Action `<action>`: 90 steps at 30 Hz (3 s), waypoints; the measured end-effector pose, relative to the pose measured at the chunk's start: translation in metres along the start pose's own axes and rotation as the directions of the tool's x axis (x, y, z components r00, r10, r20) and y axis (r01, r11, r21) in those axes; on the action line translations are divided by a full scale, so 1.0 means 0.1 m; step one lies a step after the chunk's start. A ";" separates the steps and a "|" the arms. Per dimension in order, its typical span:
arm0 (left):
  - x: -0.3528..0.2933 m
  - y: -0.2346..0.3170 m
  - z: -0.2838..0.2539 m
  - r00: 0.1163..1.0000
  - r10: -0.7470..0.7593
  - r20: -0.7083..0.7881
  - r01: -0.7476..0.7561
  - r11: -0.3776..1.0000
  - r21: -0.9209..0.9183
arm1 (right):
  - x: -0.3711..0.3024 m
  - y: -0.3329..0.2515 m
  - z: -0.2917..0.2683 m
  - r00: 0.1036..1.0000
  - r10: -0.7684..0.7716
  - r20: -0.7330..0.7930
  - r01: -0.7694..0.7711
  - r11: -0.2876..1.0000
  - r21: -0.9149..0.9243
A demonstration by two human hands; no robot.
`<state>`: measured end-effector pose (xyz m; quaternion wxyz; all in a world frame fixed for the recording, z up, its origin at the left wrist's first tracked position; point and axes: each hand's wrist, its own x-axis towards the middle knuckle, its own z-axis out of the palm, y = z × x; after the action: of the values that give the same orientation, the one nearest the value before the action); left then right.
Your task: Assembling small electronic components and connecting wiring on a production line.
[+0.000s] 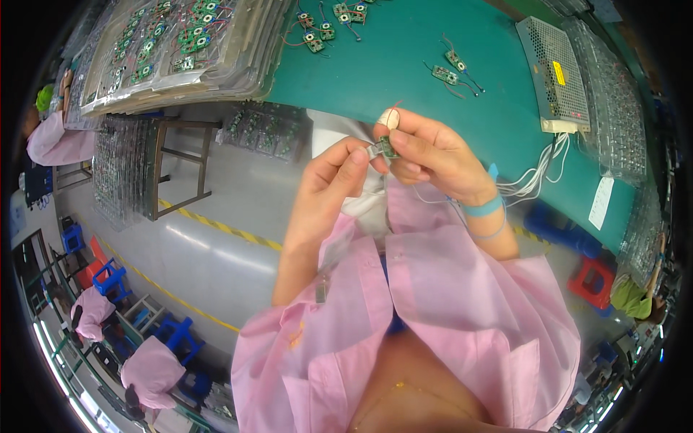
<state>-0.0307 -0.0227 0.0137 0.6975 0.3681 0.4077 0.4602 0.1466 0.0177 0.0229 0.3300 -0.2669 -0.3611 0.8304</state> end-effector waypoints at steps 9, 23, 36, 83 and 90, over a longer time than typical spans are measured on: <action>-0.03 0.00 0.02 1.000 0.003 0.010 -0.003 1.000 0.026 | -0.02 0.02 -0.02 1.000 -0.005 -0.007 0.005 1.000 -0.008; -0.03 0.01 -0.08 1.000 -0.007 0.019 0.006 0.998 0.057 | 0.01 -0.04 -0.02 0.999 0.035 -0.001 -0.034 0.947 -0.320; 0.04 -0.05 -0.23 0.991 -0.085 0.107 0.086 0.996 -0.005 | 0.07 -0.17 -0.10 0.988 0.138 0.067 -0.026 0.581 -0.814; 0.05 -0.24 -0.26 0.993 -0.120 0.016 0.120 0.969 -0.217 | 0.08 -0.66 -1.28 0.649 -0.713 -0.267 -0.539 -0.183 -0.822; 0.06 -0.20 -0.26 0.987 -0.157 -0.028 0.147 0.965 -0.217 | 0.11 -0.52 -1.04 0.808 -0.537 -0.241 -0.365 -0.136 -0.921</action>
<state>-0.0462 -0.0199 -0.0158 0.7571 0.2480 0.3981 0.4547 0.2292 0.0972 -0.0013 0.1624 -0.6266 -0.7543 0.1101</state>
